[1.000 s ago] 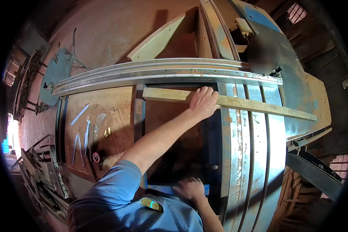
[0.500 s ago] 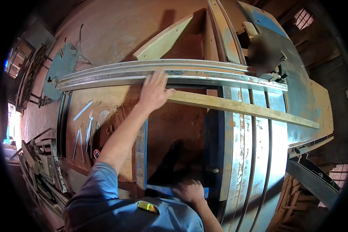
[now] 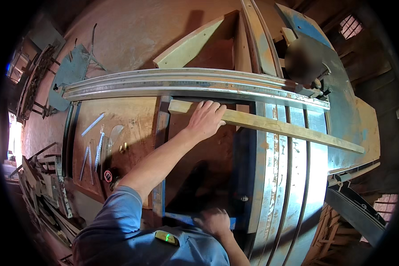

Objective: The person uses a table saw to cut wooden planks into smaller pieces. They measure the wood with a tape measure, position it against the fence, and push it through the saw blade. The person repeats this process for multiple pieces of wood, inspecting the cut edges and stacking the finished pieces.

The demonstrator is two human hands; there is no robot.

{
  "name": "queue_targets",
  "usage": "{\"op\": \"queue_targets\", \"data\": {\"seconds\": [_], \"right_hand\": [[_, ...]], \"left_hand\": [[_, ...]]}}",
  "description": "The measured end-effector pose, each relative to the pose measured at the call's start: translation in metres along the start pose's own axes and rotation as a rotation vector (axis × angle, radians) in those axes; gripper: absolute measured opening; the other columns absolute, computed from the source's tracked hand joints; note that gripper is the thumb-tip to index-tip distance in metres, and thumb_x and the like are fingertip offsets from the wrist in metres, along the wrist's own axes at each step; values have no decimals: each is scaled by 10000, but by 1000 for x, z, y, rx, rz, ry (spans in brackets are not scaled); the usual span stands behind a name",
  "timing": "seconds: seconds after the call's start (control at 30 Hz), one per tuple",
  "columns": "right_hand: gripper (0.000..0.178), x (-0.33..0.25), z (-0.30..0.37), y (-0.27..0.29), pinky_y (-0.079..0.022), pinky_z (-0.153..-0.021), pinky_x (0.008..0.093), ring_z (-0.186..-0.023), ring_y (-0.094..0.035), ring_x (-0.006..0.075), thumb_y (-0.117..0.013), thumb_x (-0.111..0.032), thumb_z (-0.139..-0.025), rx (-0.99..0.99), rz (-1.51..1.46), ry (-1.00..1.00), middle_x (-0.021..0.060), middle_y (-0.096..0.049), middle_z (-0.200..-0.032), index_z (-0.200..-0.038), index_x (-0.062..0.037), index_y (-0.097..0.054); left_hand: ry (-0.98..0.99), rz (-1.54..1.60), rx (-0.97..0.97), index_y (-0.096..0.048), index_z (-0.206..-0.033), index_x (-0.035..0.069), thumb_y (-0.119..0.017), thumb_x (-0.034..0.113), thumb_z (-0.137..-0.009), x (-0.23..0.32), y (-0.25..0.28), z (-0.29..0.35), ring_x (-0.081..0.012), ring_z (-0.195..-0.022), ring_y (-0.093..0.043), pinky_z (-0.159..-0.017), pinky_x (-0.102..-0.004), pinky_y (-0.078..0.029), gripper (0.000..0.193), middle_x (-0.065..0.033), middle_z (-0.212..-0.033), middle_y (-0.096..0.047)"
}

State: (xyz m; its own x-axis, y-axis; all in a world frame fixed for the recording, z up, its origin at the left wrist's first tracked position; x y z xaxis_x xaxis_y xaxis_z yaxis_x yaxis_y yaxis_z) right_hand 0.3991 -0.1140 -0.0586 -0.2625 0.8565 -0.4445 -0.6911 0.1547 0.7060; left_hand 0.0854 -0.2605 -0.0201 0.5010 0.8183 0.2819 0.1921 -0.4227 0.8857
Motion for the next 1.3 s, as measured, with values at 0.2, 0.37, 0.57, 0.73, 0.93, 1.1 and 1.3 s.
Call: {"op": "queue_targets", "data": {"seconds": [0.2, 0.37, 0.57, 0.73, 0.93, 1.1, 1.3], "right_hand": [[586, 0, 0, -3, -463, -1014, 443, -1125, -630, 285, -558, -662, -898, 0, -14, 6, 70, -720, -1105, -1193, -179, -712], [545, -1, 1, 1, -444, -1024, 451, -1165, -601, 285, -516, -627, -927, -32, -66, -4, 105, -687, -1143, -1136, -167, -720], [531, 1, 3, 1, -453, -1011, 451, -1159, -603, 270, -529, -618, -927, 5, -63, 16, 98, -693, -1122, -1124, -164, -720], [536, 3, 4, 1, -458, -1001, 443, -1146, -607, 262, -534, -624, -923, 16, -56, 30, 90, -696, -1111, -1116, -160, -720], [515, 4, 4, 0, -470, -973, 428, -1105, -616, 259, -550, -612, -922, 56, -46, 44, 72, -704, -1062, -1079, -155, -730], [509, 6, 3, 2, -475, -959, 421, -1089, -621, 258, -556, -609, -919, 56, -44, 51, 66, -706, -1041, -1072, -158, -734], [501, 6, 4, 0, -479, -949, 420, -1067, -627, 258, -565, -606, -916, 98, -64, 82, 67, -707, -1024, -1066, -160, -737]], "left_hand": [[-27, -1, 66, -625, -1122, 31, -792, 259, -775, 12, -18, -24, -278, -1032, -546, -921, -431, -441, 448, -90, -985, -592], [-65, -8, 131, -637, -1060, 21, -785, 258, -775, 17, -25, -39, -284, -1009, -542, -946, -423, -444, 399, -98, -962, -574], [-63, -61, 98, -647, -1122, 1, -801, 296, -760, 20, -26, -41, -302, -1109, -510, -1012, -439, -418, 492, -124, -1075, -570], [-79, -108, 117, -606, -1231, -7, -861, 402, -680, 26, -16, -53, -388, -1321, -395, -1135, -513, -321, 732, -224, -1339, -485], [-42, -178, -12, -497, -1405, 33, -863, 538, -620, 25, -21, -72, -447, -1426, -292, -1189, -591, -215, 1002, -293, -1487, -375], [-10, -216, -168, -451, -1485, 87, -806, 564, -674, 32, -18, -79, -447, -1447, -273, -1203, -619, -130, 1005, -289, -1501, -382], [11, -224, -128, -459, -1485, 92, -803, 534, -695, 30, -24, -78, -432, -1429, -293, -1197, -612, -142, 968, -283, -1491, -391]]}}
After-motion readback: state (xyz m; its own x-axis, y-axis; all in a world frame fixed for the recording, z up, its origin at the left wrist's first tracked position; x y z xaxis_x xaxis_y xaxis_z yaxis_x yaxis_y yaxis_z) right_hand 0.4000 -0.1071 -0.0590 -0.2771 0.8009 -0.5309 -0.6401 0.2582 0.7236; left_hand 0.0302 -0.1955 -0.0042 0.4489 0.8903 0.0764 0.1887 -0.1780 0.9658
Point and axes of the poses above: each hand's wrist, its own z-axis away from the middle knuckle, its own y-axis out of the back of the hand, x = y × z, the point moved 3 cm from there along -z, towards the middle knuckle
